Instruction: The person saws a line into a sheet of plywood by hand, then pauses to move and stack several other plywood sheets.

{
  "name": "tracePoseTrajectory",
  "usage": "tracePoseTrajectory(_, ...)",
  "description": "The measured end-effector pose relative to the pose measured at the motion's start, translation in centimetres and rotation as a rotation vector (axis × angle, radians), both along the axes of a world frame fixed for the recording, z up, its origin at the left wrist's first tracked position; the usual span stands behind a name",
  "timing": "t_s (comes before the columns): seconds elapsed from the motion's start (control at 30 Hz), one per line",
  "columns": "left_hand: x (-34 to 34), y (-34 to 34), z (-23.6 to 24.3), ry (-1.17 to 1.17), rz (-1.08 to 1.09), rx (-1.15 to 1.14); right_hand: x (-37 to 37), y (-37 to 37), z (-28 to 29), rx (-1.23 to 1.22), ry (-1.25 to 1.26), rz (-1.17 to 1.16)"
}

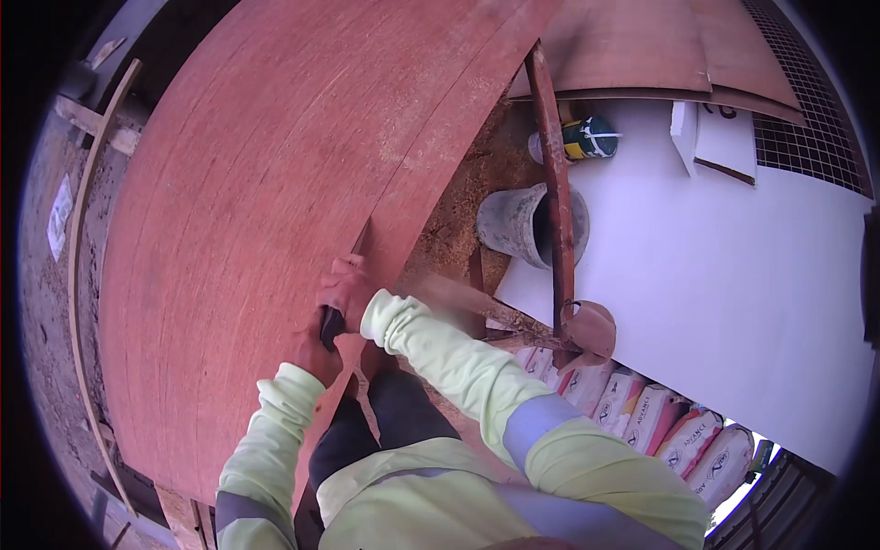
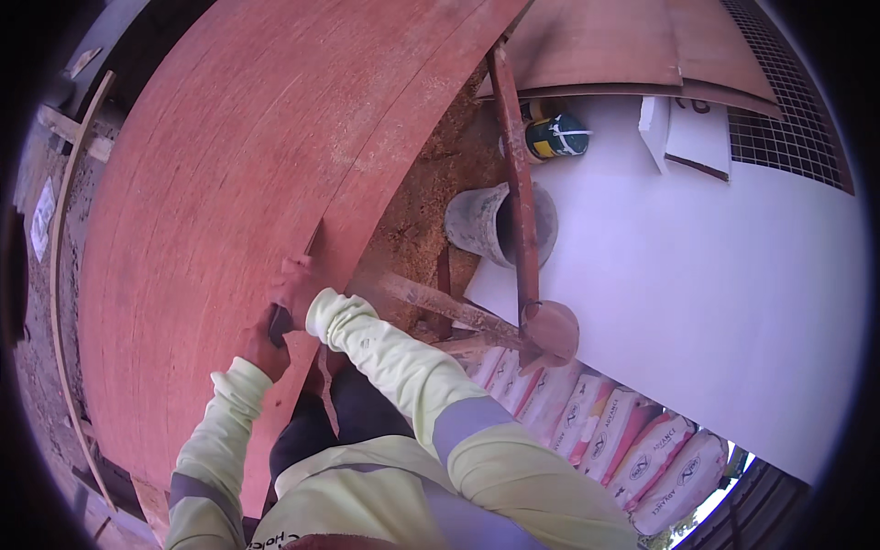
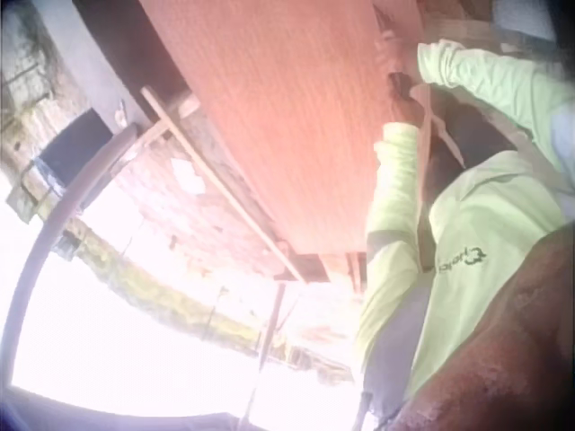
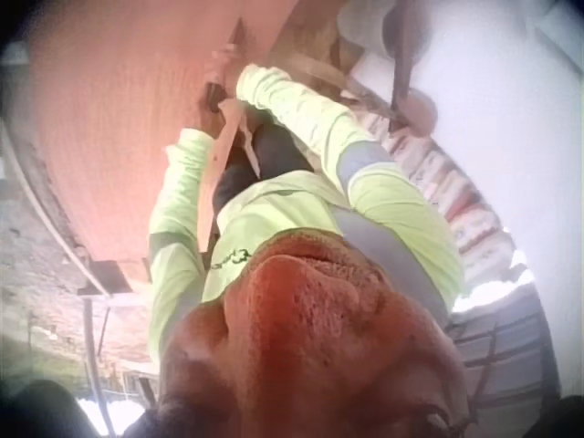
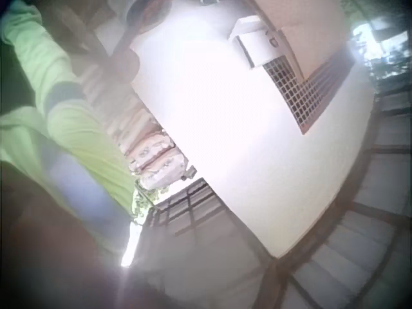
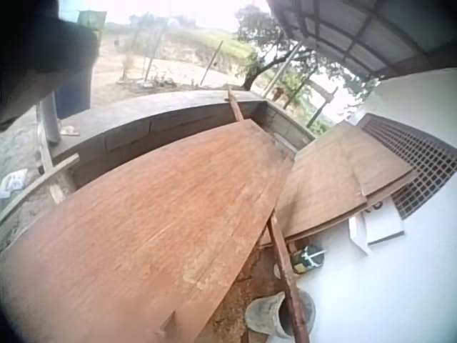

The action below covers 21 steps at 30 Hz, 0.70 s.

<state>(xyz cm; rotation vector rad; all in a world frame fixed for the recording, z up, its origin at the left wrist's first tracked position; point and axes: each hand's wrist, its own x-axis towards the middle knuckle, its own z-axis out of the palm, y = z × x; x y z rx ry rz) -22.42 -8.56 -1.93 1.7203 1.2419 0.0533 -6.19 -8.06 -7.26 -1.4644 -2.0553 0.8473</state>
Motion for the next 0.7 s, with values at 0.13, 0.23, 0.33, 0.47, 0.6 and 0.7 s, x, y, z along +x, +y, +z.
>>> tracePoseTrajectory(0.13, 0.9, -0.1, -4.7, -0.042, 0.039, -0.009, 2.7, 0.9, -3.6, 0.051, -0.018, -0.062)
tracePoseTrajectory(0.23, -3.9, -3.1, 3.1, -0.027, -0.024, -0.001, -2.2, -2.5, 3.1, 0.054, -0.012, -0.037)
tracePoseTrajectory(0.33, -7.5, -5.2, 12.5, 0.129, 0.021, -0.198, -7.8, -5.7, 10.2, 0.006, 0.126, 0.020)
tracePoseTrajectory(0.47, -4.4, -1.8, 10.3, 0.332, -0.073, -0.226, -6.4, -4.0, 7.0, 0.052, 0.165, -0.039)
tracePoseTrajectory(0.6, 0.4, 1.3, -1.9, 0.023, 0.014, -0.127, 0.6, 0.5, -2.7, -0.016, 0.018, -0.081)
tracePoseTrajectory(0.7, -2.0, -1.1, -0.3, 0.056, 0.015, -0.109, 0.1, -0.1, -0.7, -0.019, 0.060, 0.015)
